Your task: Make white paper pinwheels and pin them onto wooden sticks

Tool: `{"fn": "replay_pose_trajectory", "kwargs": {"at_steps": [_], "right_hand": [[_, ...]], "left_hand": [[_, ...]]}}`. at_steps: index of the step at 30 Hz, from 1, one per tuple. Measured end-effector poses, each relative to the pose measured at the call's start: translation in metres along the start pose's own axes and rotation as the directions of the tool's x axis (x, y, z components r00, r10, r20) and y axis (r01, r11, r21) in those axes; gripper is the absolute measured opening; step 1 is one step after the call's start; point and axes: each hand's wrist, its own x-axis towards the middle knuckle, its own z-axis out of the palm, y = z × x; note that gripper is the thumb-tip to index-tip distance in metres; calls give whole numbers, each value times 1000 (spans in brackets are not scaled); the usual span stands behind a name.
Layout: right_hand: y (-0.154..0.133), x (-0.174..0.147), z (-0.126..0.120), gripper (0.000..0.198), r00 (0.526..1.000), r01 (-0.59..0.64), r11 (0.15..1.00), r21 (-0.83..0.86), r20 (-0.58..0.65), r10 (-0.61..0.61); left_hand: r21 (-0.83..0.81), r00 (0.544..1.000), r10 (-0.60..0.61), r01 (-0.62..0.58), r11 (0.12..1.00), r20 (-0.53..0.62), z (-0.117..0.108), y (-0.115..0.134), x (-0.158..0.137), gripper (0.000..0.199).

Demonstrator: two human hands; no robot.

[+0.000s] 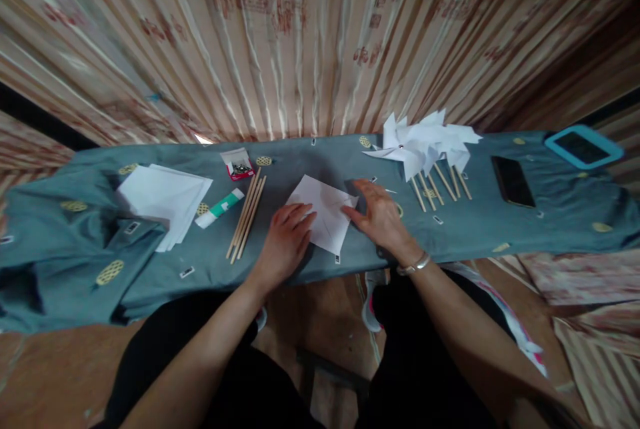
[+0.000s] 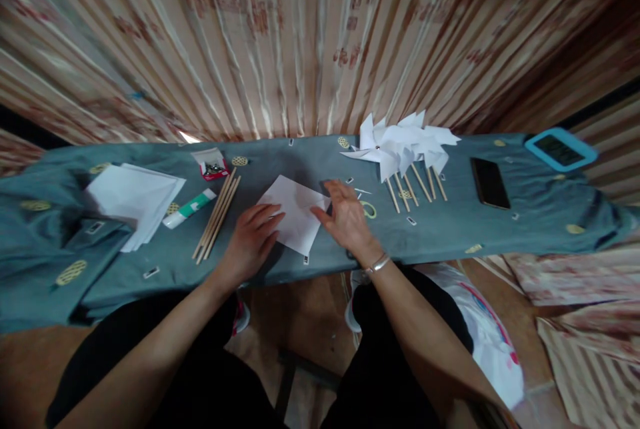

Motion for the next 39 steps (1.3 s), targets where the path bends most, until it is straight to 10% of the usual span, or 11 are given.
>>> {"fn": "replay_pose_trajectory", "kwargs": {"at_steps": [10,31,39], "right_hand": [[-21,13,50,56,995,-38,994,101,93,29],[35,18,34,60,982,-177,984,-13,-73,176],[11,18,21,46,993,-10,1000,11,-118,11]], "left_hand": [[70,976,6,-22,997,219,16,5,2,42],[55,980,3,-14,998,199,17,5,0,37],[-9,990,13,-12,1000,137,21,0,-4,42]]}}
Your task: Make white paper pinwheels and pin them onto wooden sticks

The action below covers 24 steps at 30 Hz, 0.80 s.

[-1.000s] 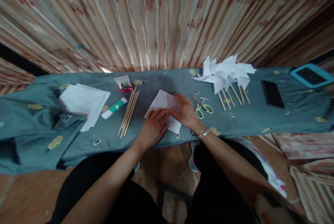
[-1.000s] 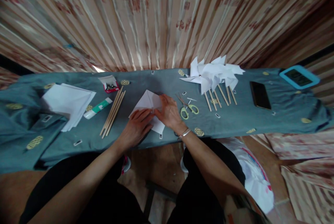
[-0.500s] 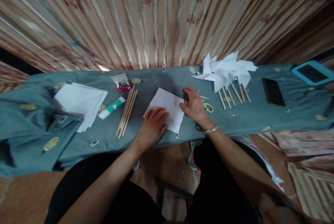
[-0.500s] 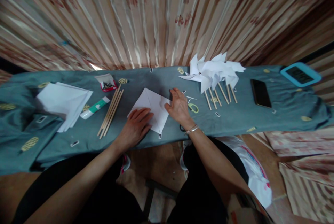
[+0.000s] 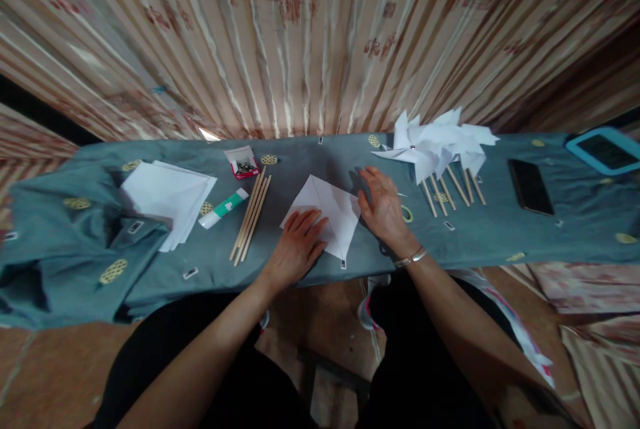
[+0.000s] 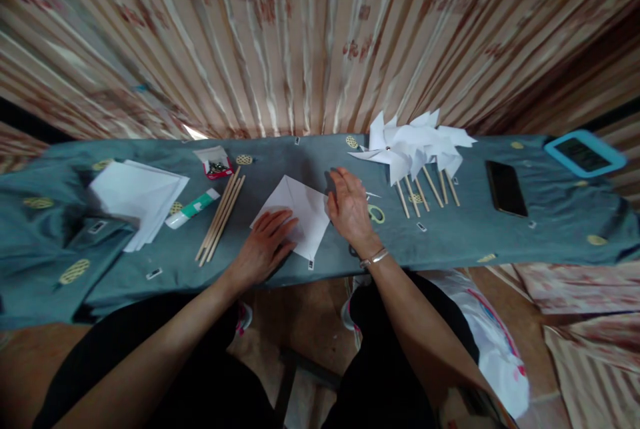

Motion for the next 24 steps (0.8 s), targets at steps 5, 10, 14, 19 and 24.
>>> {"fn": "replay_pose_trajectory", "kwargs": {"at_steps": [5,10,14,19,24], "right_hand": [[-23,-4,8,40,992,100,987,127,57,-108],[-39,-6,26,36,975,178,964,199,97,-200],[-43,-3,37,35,964,211,953,218,114,-239],[-42,2,44,32,965,236,944,231,58,-256],[-44,6,42,32,966,241,940,241,36,-257]], "left_hand": [[-7,997,4,-4,1000,-81,-6,-5,-4,40],[7,992,-49,50,999,-117,-20,-11,-4,37],[20,971,-123,130,991,-203,-42,-34,-7,36],[85,855,-371,427,900,-362,-85,-80,-34,46],[163,815,-529,570,805,-236,-101,-103,-64,43]]}}
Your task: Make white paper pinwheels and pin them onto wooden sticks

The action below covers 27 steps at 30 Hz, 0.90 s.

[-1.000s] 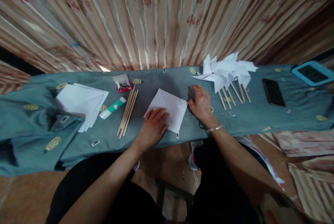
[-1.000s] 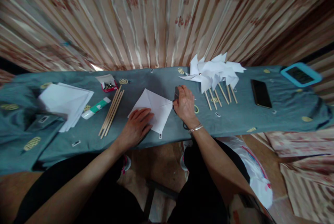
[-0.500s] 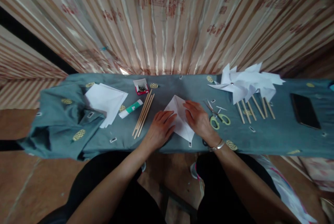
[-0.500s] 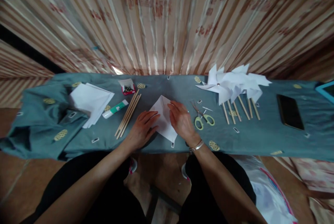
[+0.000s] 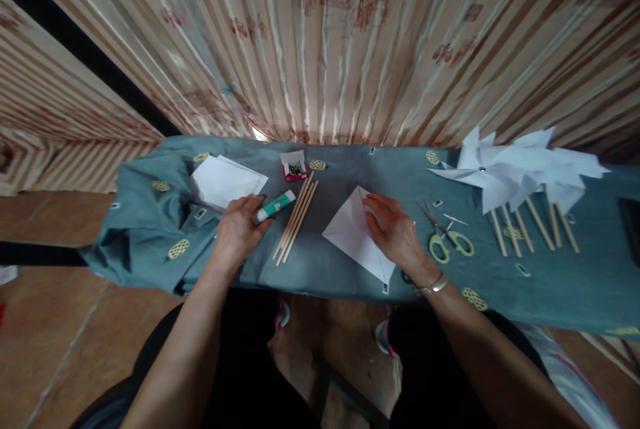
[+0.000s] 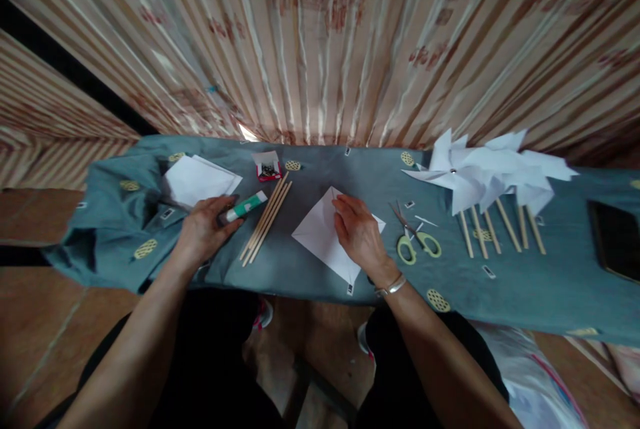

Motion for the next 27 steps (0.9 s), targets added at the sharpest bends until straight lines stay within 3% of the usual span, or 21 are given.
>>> {"fn": "replay_pose_trajectory", "kwargs": {"at_steps": [2,5,7,9,10,12,15,19,21,23,25,27], "right_hand": [[-2,1,-1,31,1000,-4,1000,9,-9,4],[-8,2,-1,30,999,-33,997,69,-32,35],[-14,1,0,29,994,-102,979,175,-17,107],[-23,1,1,28,972,-234,901,364,68,225],[-28,1,2,30,949,-315,818,482,149,278],[-39,2,3,39,891,-453,563,691,335,305],[-49,5,3,42,818,-556,209,805,485,308],[-43,11,-8,35,731,-579,4,816,516,447],[-32,14,-17,36,684,-548,-85,832,504,526],[-21,16,-28,37,647,-501,-177,847,502,574],[-13,17,-37,35,627,-473,-254,844,525,575],[-8,16,-42,33,610,-473,-328,818,572,548]], "left_hand": [[14,999,-14,13,1000,38,1,-3,-3,36],[-40,1000,-31,31,999,3,1,3,-3,31],[-164,998,-58,53,985,-27,-2,14,-2,32],[-347,995,-102,92,933,-12,-3,31,-3,36],[-441,992,-120,121,889,31,-2,41,-5,40],[-605,987,-77,149,782,143,2,64,-9,44],[-737,965,40,172,653,260,16,95,-15,43],[-780,935,62,252,573,348,27,111,-14,48],[-763,932,47,264,590,359,25,104,-9,54],[-707,954,-3,226,670,301,20,87,-2,58],[-566,984,-88,163,808,157,15,65,7,53],[-354,995,-61,84,932,75,14,43,15,41]]}}
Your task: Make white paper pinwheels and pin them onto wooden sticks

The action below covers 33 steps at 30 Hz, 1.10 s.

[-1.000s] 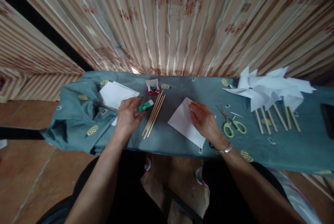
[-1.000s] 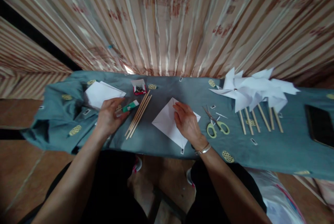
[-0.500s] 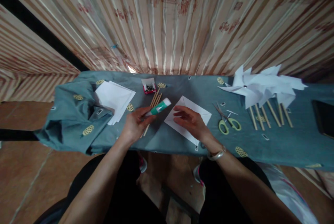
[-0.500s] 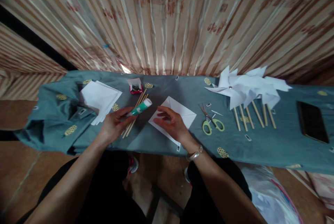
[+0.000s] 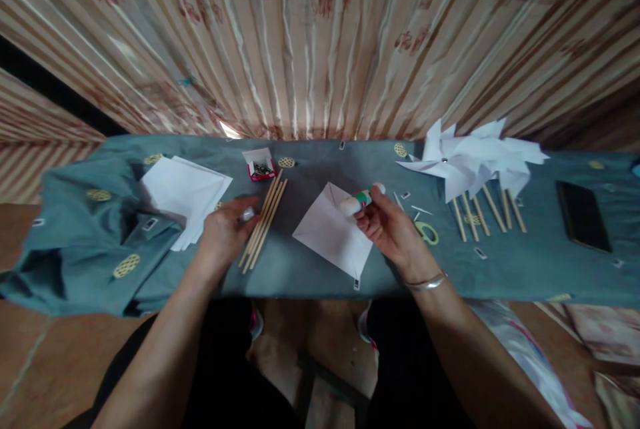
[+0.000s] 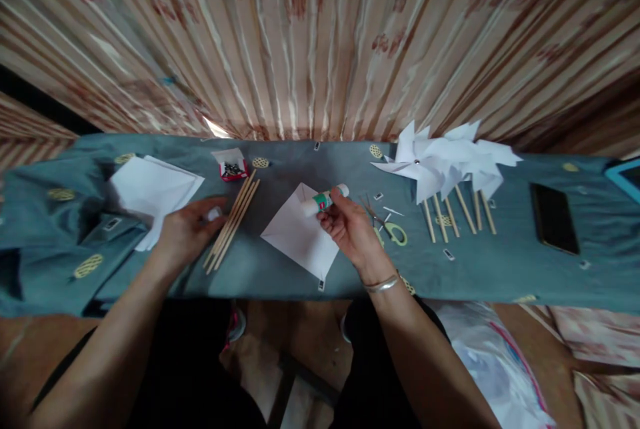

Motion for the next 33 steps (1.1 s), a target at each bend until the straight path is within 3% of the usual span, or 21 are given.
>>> {"fn": "replay_pose_trajectory", "kwargs": {"at_steps": [3,6,8,11,14,16,18,20,23,33], "right_hand": [[-1,-1,-2,31,995,-98,991,90,19,97],[0,-2,-3,29,993,-113,988,109,23,112],[0,-4,-4,30,998,-56,998,38,-11,56],[-3,-7,-8,35,988,102,977,-185,-96,-122],[-5,-10,-12,32,933,260,835,-486,-94,-346],[-4,-11,-15,31,909,294,721,-627,-49,-413],[-1,-13,-19,31,902,290,636,-715,-18,-431],[2,-15,-21,31,893,294,561,-774,14,-449],[6,-19,-22,28,892,300,482,-823,62,-449],[9,-25,-16,26,901,291,315,-903,148,-407]], "left_hand": [[172,997,82,-82,982,5,-3,-21,8,35],[221,990,131,-137,965,45,-2,-25,10,35],[232,986,158,-165,959,46,-2,-21,9,36],[233,967,249,-230,945,-55,3,-6,5,36],[189,898,417,-389,902,-141,21,19,-6,25],[131,858,510,-499,856,-62,41,37,-18,23],[76,803,584,-594,801,118,63,53,-31,27],[50,764,610,-632,773,209,82,64,-41,39],[57,771,576,-610,790,272,98,69,-48,54],[67,792,532,-574,816,299,105,65,-49,58]]}}
